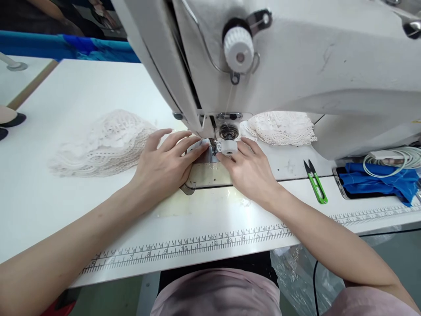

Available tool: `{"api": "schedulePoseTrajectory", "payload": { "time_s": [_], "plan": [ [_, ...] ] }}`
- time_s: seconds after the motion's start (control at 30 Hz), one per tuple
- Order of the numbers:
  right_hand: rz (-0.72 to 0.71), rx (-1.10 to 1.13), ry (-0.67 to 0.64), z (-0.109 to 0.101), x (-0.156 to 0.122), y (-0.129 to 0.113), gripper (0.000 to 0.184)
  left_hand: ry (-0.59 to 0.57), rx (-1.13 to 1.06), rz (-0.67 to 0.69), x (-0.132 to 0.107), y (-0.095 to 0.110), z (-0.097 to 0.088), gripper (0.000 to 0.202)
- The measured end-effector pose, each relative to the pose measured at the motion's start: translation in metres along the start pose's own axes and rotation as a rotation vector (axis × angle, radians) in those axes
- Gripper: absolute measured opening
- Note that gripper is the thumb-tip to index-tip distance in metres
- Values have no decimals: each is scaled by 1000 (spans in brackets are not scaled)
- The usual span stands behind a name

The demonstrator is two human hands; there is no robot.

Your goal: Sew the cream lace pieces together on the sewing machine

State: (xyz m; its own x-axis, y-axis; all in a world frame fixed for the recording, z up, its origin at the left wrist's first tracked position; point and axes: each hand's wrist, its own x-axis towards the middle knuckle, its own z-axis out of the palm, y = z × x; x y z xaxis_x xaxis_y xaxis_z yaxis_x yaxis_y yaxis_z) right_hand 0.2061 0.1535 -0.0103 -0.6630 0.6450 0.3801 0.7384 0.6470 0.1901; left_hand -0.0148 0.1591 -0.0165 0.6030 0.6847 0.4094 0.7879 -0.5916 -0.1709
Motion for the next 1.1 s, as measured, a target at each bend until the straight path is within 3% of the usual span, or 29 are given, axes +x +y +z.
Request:
{"api": "schedulePoseTrajectory", "payload": {
  "time_s": [0.23,0.33,0.4,0.5,0.57,0.63,0.7,0.77,0.83,0.93,1.1],
  "plan": [
    [60,100,-69,2,0,-1,39,60,38,28,-3,-1,-5,32],
    [144,274,-65,-1,1,-2,38,93,-37,39,-3,3,-9,29],
    [256,597,-70,-7,2,-2,29,108,-158,51,-4,7,-12,34],
    [397,1345,-224,-19,5,-1,6,33,-540,67,-4,10,-16,31],
    [461,1746,-349,-25,6,1,16,-100,-922,5,-4,7,-21,18],
    [540,1951,-403,-28,7,2,31,-260,-1278,-143,-5,1,-29,12],
    [598,2026,-448,-28,8,1,44,-346,-1494,-304,-6,-6,-38,14],
    [596,2072,-520,-25,8,-1,52,-363,-1557,-383,-7,-10,-46,17],
    [597,2134,-565,-22,8,-4,46,-396,-1534,-397,-5,-12,-53,20],
    [656,2174,-512,-21,10,-10,27,-520,-1447,-386,-1,-16,-60,23],
    [539,1806,-438,-32,14,-19,14,-687,-1289,-337,-11,-40,-74,26]
  ]
}}
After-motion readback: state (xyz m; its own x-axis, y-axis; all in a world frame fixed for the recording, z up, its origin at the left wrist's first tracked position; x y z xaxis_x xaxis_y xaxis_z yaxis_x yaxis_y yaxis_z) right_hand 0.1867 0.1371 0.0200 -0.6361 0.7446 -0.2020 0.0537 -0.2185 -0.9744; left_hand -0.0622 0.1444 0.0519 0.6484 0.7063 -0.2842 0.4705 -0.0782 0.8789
